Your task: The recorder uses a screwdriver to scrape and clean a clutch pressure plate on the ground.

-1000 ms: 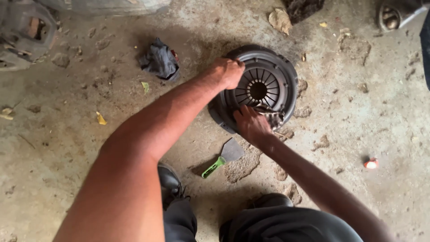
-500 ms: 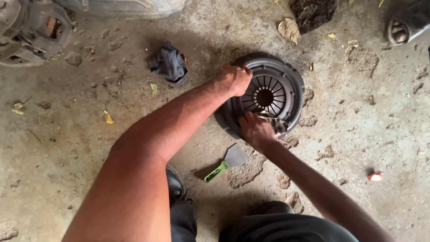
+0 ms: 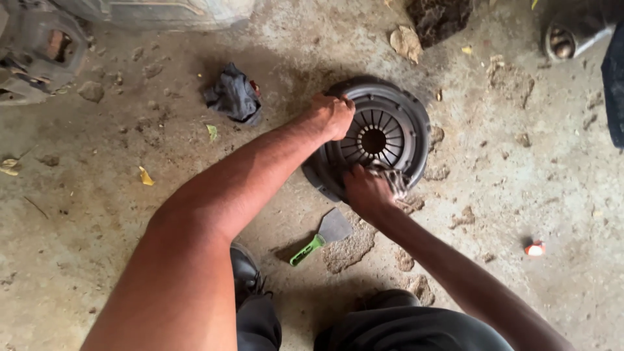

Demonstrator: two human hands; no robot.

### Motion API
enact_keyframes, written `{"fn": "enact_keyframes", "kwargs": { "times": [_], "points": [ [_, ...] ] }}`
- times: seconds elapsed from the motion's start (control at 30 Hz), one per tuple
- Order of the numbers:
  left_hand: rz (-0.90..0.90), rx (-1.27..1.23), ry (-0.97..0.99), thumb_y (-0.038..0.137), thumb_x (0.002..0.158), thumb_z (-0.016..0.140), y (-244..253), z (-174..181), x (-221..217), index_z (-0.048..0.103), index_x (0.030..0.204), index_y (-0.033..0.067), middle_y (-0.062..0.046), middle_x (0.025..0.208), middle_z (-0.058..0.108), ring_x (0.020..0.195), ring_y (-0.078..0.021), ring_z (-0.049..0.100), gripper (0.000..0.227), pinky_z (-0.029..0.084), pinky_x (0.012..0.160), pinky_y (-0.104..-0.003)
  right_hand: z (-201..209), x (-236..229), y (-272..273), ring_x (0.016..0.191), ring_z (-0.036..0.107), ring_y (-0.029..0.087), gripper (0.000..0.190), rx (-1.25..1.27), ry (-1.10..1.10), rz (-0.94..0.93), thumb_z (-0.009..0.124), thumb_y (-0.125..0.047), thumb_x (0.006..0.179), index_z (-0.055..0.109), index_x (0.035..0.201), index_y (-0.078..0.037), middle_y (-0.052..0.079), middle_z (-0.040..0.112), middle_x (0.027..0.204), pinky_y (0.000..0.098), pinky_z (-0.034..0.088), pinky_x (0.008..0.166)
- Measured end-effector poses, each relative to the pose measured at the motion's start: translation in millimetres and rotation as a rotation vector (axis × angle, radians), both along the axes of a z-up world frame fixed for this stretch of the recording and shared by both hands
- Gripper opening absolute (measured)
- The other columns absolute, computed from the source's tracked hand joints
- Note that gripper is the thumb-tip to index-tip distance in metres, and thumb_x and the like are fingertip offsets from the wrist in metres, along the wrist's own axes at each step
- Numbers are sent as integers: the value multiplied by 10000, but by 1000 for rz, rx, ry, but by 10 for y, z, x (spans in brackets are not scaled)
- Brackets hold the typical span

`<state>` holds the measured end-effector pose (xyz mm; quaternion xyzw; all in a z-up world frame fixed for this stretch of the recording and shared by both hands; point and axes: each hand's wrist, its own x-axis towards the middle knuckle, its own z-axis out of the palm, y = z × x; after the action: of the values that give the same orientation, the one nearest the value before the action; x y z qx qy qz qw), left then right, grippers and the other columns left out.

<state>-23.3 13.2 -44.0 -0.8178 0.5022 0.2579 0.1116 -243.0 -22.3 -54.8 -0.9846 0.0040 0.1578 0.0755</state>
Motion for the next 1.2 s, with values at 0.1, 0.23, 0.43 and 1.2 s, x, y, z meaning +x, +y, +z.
{"fn": "enact_keyframes", "kwargs": {
  "times": [0.1, 0.23, 0.43, 1.2],
  "points": [
    [3, -21, -15, 177, 888, 640, -55, 22, -43, 355, 1585, 25, -144, 1386, 670, 1198, -303, 689, 768, 519, 996, -560, -94, 186, 154, 701, 666, 256, 257, 21, -41, -38, 635, -61, 918, 628, 1161, 23, 207, 613, 1031, 326, 589, 411],
    [13, -22, -42, 201, 882, 649, -8, 40, -31, 345, 1568, 12, -156, 1357, 671, 1175, -310, 688, 774, 501, 1002, -555, 18, -34, 78, 761, 676, 265, 235, 129, -199, -39, 619, -63, 930, 648, 1154, 1, 217, 607, 1066, 315, 610, 442],
    [13, -5, -10, 177, 943, 601, -56, 134, -16, 437, 1465, -11, -130, 1157, 704, 926, -231, 716, 579, 603, 758, -421, -149, -644, -603, 833, 692, 227, 133, 72, -76, -133, 634, -108, 993, 696, 1104, -66, 163, 642, 1139, 336, 628, 599],
    [-243, 92, 77, 77, 953, 601, -262, 375, -491, 711, 1038, -21, -212, 1050, 793, 856, -272, 783, 170, 680, 724, -422, 116, -364, -373, 829, 718, 235, 139, 5, 26, -277, 580, -42, 1055, 715, 1085, -23, 186, 705, 1129, 324, 651, 568]
  ]
}}
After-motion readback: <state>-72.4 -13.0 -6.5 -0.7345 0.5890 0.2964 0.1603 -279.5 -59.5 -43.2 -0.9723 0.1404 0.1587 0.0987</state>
